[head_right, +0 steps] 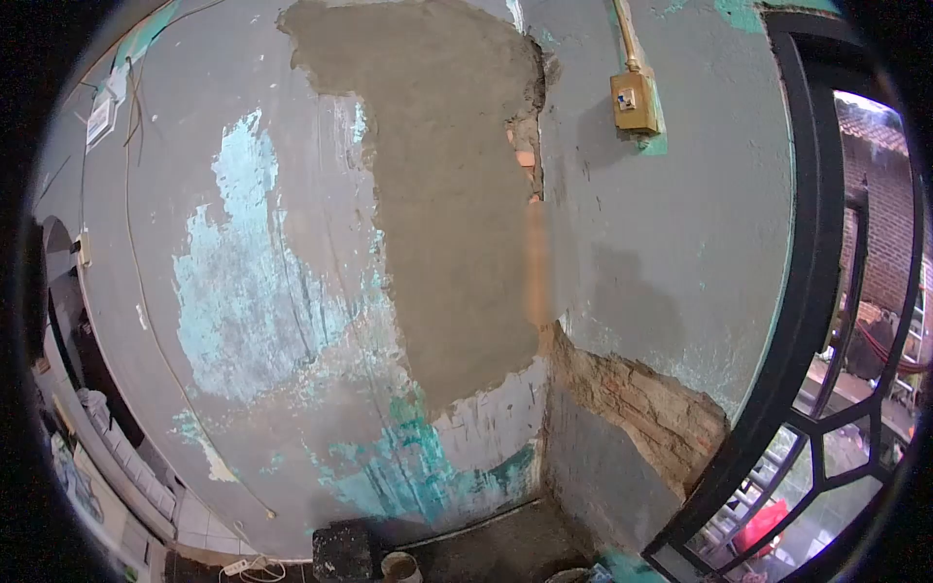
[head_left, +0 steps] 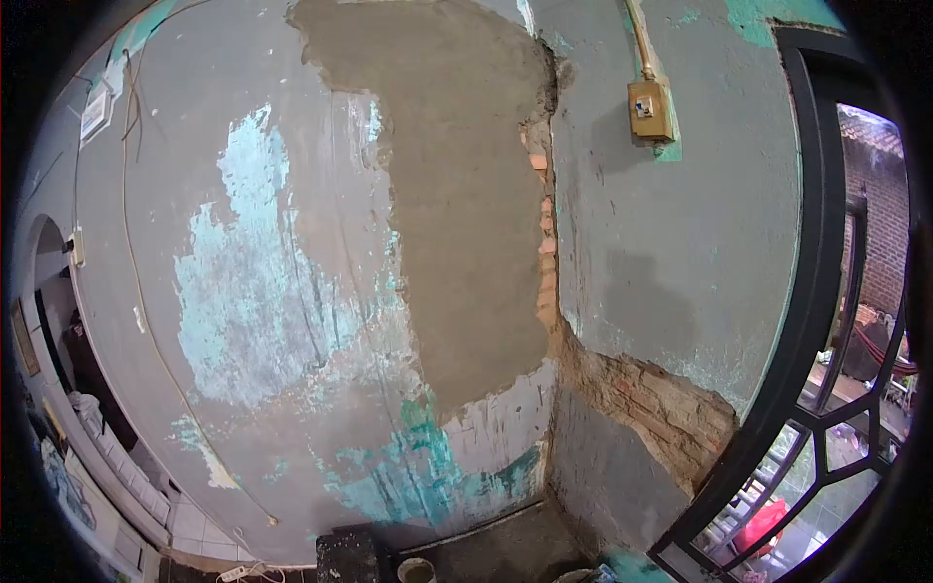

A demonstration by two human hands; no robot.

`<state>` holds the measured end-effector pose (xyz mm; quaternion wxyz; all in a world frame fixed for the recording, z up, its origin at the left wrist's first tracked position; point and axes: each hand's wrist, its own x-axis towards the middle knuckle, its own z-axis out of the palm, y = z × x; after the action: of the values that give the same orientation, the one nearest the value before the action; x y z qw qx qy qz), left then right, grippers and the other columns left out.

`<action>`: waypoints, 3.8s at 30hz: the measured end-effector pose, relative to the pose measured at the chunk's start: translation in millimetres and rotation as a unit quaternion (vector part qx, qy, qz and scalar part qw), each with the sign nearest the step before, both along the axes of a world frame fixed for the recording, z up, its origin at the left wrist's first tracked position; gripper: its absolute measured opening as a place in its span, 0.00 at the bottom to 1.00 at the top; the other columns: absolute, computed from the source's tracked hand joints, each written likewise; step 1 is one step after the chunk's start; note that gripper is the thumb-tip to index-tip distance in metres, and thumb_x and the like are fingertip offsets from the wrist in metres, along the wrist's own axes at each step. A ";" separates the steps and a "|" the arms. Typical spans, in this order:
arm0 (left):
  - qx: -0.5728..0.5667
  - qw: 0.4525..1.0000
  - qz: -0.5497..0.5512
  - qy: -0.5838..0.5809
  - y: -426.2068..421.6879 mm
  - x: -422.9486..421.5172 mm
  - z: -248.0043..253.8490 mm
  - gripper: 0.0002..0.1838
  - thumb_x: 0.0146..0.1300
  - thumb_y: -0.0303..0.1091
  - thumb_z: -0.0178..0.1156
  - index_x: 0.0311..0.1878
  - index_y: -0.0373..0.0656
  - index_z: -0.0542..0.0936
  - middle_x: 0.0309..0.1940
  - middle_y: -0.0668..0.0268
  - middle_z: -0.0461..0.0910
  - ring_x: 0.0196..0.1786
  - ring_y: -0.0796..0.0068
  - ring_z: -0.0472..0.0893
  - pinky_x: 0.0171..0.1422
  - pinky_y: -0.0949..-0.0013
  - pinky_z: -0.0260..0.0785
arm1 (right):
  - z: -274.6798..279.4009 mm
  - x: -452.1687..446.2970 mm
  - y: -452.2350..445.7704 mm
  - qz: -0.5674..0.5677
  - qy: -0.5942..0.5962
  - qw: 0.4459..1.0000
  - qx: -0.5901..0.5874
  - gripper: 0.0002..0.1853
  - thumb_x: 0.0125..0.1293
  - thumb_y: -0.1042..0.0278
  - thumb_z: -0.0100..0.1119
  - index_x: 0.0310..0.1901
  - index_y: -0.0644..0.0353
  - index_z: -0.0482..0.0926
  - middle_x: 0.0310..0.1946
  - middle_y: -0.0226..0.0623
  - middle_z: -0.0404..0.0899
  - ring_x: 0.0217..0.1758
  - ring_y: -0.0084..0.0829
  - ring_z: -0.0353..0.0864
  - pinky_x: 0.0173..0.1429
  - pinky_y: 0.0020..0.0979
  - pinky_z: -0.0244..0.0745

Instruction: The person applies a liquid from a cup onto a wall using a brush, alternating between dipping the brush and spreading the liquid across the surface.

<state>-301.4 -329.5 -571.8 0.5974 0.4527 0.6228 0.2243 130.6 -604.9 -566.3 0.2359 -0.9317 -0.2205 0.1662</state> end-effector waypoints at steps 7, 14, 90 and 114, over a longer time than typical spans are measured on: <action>0.010 0.998 -0.046 -0.037 -10.9 25.5 -98.2 0.24 0.74 0.45 0.51 0.60 0.33 0.74 0.37 0.62 0.74 0.39 0.66 0.74 0.45 0.55 0.66 | 7.7 6.0 -20.0 0.044 -0.002 0.999 0.026 0.25 0.61 0.47 0.60 0.51 0.60 0.80 0.39 0.53 0.82 0.43 0.53 0.82 0.47 0.46 0.75; -0.086 0.988 -0.130 0.006 -100.6 73.3 94.9 0.30 0.75 0.51 0.45 0.69 0.37 0.66 0.59 0.53 0.71 0.60 0.55 0.71 0.64 0.45 0.62 | 16.2 8.5 -36.0 0.077 -0.003 0.996 0.047 0.26 0.62 0.48 0.59 0.52 0.61 0.79 0.40 0.55 0.82 0.43 0.54 0.81 0.47 0.47 0.75; 0.032 0.990 -0.126 -0.052 -53.6 102.2 55.0 0.39 0.68 0.68 0.44 0.42 0.33 0.82 0.35 0.56 0.81 0.40 0.65 0.79 0.47 0.61 0.67 | 225.9 -133.4 155.9 0.577 -0.245 0.778 -0.038 0.07 0.51 0.69 0.57 0.29 0.60 0.84 0.25 0.47 0.82 0.32 0.50 0.84 0.37 0.47 0.77; -0.001 0.980 -0.148 -0.133 199.6 124.5 84.1 0.28 0.71 0.63 0.46 0.43 0.44 0.79 0.25 0.71 0.70 0.27 0.80 0.67 0.34 0.72 0.61 | 103.2 -114.5 293.4 0.220 0.011 0.936 0.274 0.14 0.63 0.67 0.63 0.47 0.59 0.71 0.30 0.45 0.78 0.34 0.43 0.81 0.38 0.41 0.73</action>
<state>-176.9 -129.9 -487.7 0.7017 0.5057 0.4641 0.1910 16.1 -311.5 -463.1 0.4417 -0.7573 -0.4545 0.1576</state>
